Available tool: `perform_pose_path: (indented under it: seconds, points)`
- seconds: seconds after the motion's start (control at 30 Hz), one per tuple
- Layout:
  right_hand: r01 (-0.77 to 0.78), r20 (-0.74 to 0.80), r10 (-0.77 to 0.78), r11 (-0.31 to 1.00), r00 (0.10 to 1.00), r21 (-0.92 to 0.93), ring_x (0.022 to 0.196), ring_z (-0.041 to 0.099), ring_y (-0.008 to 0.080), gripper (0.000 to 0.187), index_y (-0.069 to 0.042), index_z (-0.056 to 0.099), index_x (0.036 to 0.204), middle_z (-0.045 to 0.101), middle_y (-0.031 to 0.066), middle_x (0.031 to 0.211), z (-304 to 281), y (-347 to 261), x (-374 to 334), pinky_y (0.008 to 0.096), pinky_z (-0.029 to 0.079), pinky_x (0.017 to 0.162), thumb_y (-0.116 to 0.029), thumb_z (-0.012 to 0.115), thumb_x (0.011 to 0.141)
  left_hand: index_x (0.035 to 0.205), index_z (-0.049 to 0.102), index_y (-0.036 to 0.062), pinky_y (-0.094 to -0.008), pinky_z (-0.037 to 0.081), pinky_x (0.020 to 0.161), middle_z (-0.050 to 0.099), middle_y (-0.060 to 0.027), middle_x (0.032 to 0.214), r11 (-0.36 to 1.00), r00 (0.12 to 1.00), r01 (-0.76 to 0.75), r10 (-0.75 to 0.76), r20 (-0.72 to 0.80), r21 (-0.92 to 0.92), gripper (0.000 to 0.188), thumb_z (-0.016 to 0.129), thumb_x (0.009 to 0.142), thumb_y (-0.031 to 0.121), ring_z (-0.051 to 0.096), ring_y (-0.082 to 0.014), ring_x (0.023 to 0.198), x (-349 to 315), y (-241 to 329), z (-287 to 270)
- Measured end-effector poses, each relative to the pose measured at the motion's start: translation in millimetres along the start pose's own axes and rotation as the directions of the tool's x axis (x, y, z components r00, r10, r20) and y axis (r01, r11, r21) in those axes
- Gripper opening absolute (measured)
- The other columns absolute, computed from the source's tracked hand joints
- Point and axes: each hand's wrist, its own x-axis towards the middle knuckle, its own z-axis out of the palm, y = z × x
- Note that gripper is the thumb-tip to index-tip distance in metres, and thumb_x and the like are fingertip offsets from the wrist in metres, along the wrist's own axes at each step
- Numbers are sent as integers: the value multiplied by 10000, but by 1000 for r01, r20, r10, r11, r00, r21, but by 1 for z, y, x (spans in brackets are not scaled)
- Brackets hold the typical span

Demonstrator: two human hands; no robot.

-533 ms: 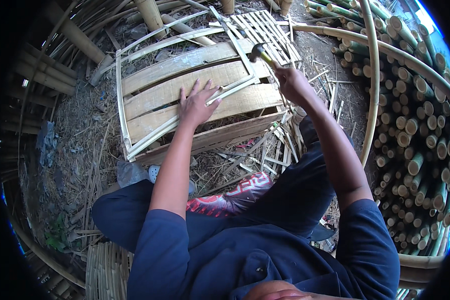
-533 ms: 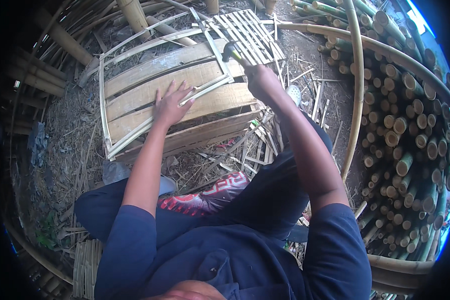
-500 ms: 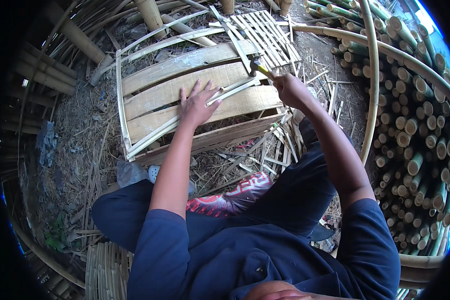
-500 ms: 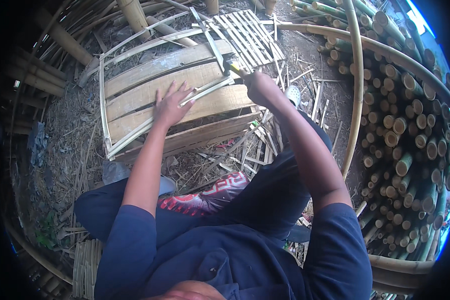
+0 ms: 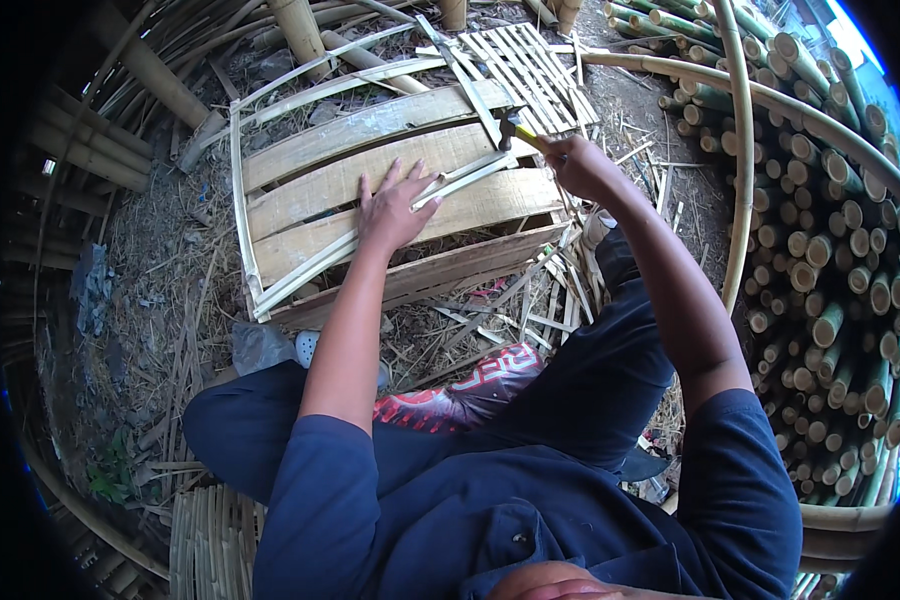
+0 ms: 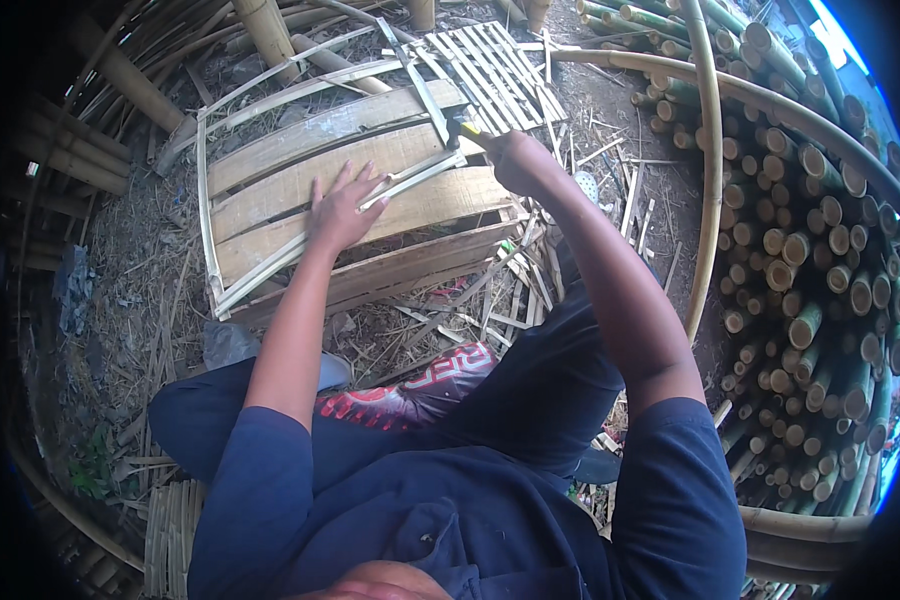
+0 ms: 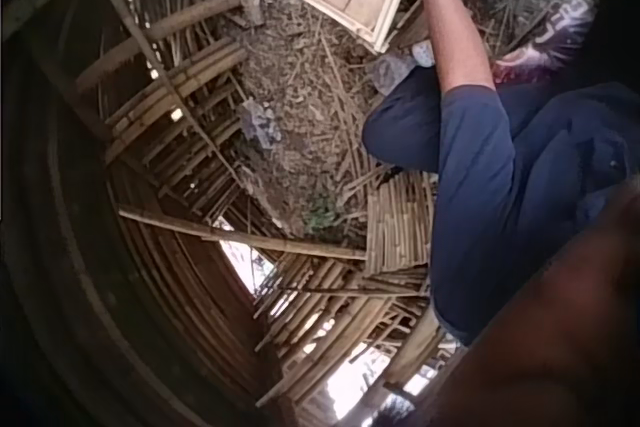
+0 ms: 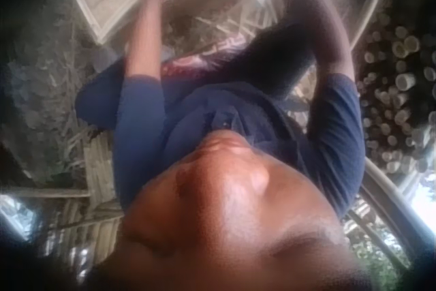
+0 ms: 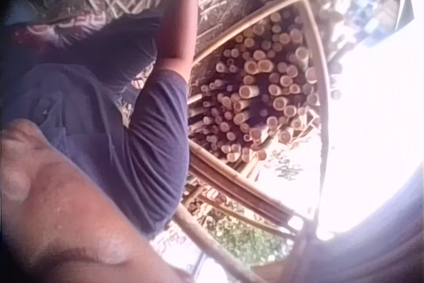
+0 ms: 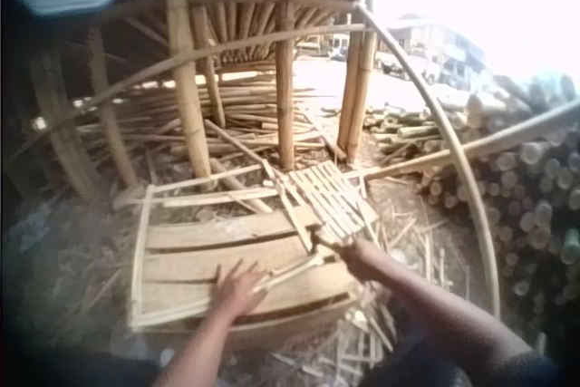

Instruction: The person constructs a bamboo crate by nailing bamboo strips onto a wooden frame and inserting smaller bamboo pieces into a plastic bag.

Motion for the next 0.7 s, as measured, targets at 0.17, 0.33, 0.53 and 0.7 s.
perform_pose_path:
  seconds: [0.17,0.33,0.53,0.7]
  points:
    - [38,75,-34,998,997,-58,740,697,333,371,-110,736,1243,721,218,872,-8,-3,13,428,538,717,-46,550,928,1421,611,392,-629,30,1268,434,74,1624,997,1000,-9,7,-26,-71,477,591,975,561,297,-233,1556,-1,-4,1]
    - [180,149,-161,977,976,-119,679,693,310,448,-184,710,1300,689,203,823,-28,-8,29,420,543,657,-29,505,933,1439,584,416,-615,78,1274,420,103,1626,1000,1000,0,0,-18,-10,480,550,992,588,298,-210,1555,-1,-3,3]
    - [80,2,-80,996,997,-42,574,608,159,311,-20,714,1181,648,103,714,-29,-24,36,337,467,482,2,561,911,1411,622,386,-629,15,1267,434,71,1624,996,1000,-11,9,-29,-87,483,596,970,579,286,-222,1561,0,-5,7]
    - [11,452,32,996,892,-92,443,558,138,268,-94,734,1168,629,66,654,-66,-34,18,329,468,399,-133,570,960,1400,632,390,-642,19,1262,440,65,1621,996,999,0,-4,-40,-92,476,604,964,580,287,-225,1560,2,-1,5]
